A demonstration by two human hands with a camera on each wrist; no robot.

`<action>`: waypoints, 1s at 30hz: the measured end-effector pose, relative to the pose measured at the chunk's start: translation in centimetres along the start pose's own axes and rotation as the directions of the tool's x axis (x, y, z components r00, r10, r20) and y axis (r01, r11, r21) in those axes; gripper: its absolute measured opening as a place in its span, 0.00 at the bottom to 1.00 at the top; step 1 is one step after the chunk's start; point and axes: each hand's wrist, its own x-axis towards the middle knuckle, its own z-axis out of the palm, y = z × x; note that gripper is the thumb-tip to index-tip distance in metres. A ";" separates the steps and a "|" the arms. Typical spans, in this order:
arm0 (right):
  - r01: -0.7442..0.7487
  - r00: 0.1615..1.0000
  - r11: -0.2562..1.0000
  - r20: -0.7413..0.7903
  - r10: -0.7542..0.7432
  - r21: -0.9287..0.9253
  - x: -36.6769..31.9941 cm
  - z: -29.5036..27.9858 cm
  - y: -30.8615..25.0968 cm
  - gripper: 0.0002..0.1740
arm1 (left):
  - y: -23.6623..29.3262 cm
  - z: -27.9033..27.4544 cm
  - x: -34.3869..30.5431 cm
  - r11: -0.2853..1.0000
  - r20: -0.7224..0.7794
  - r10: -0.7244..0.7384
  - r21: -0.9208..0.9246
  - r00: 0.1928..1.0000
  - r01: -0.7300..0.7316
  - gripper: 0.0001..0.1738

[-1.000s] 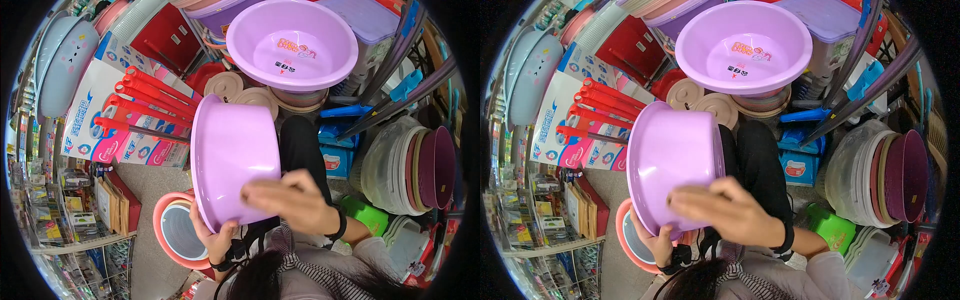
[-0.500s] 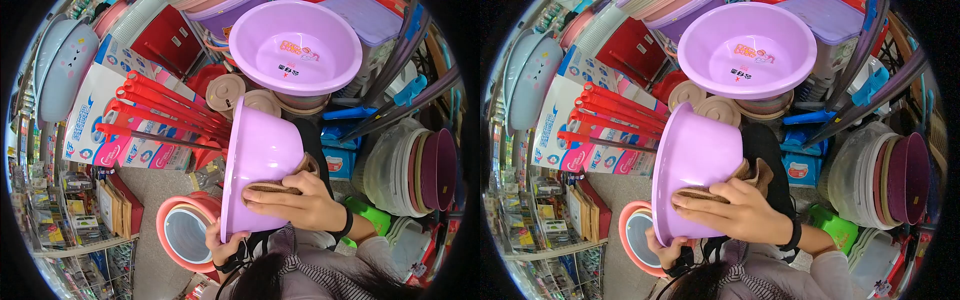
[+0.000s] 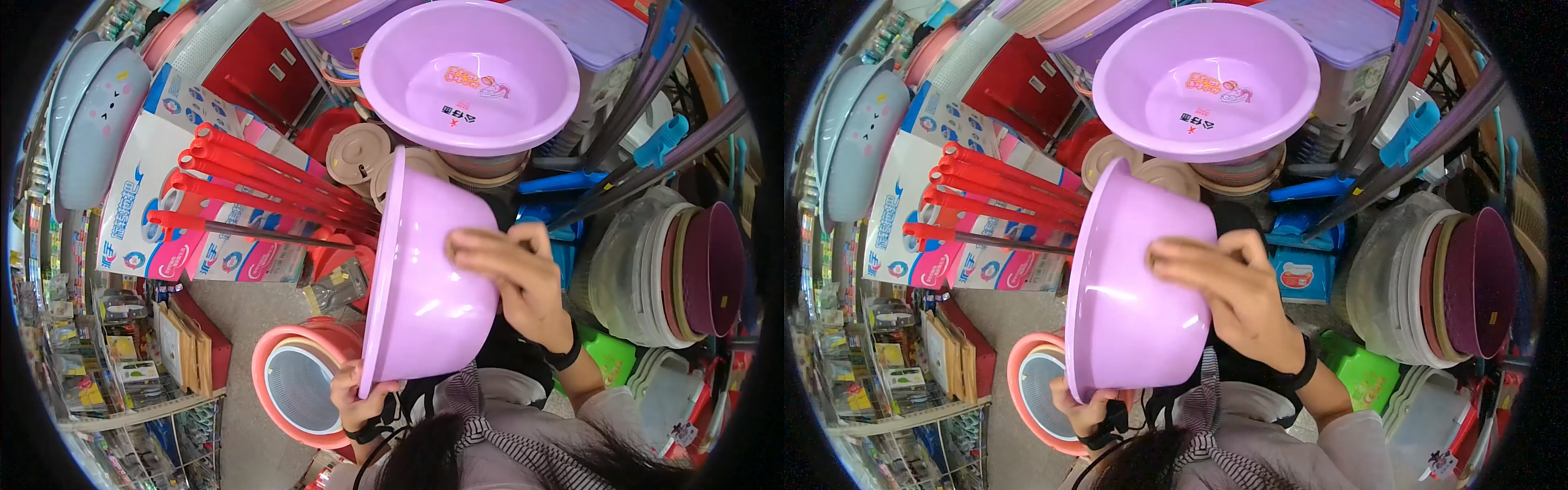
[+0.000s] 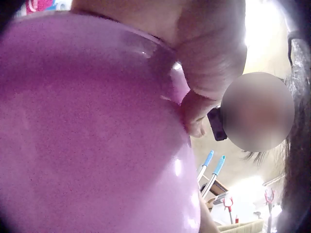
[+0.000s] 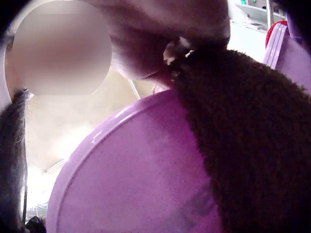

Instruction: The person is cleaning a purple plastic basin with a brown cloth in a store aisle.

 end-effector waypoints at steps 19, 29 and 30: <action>0.409 0.903 0.904 0.196 -0.382 -0.121 -2.5 2.5 -2.7 0.18 | 6.9 1.7 4.1 0.941 -0.021 -0.243 0.236 0.970 0.241 0.21; 0.275 0.958 0.943 0.140 -0.251 -0.188 0.4 2.2 -2.5 0.22 | 4.5 0.2 2.1 0.870 0.023 -0.323 0.400 0.946 0.288 0.25; 0.309 0.941 0.946 0.179 -0.288 -0.102 0.1 2.4 -3.3 0.22 | 4.2 -0.3 2.0 0.867 -0.014 -0.322 0.397 0.947 0.301 0.24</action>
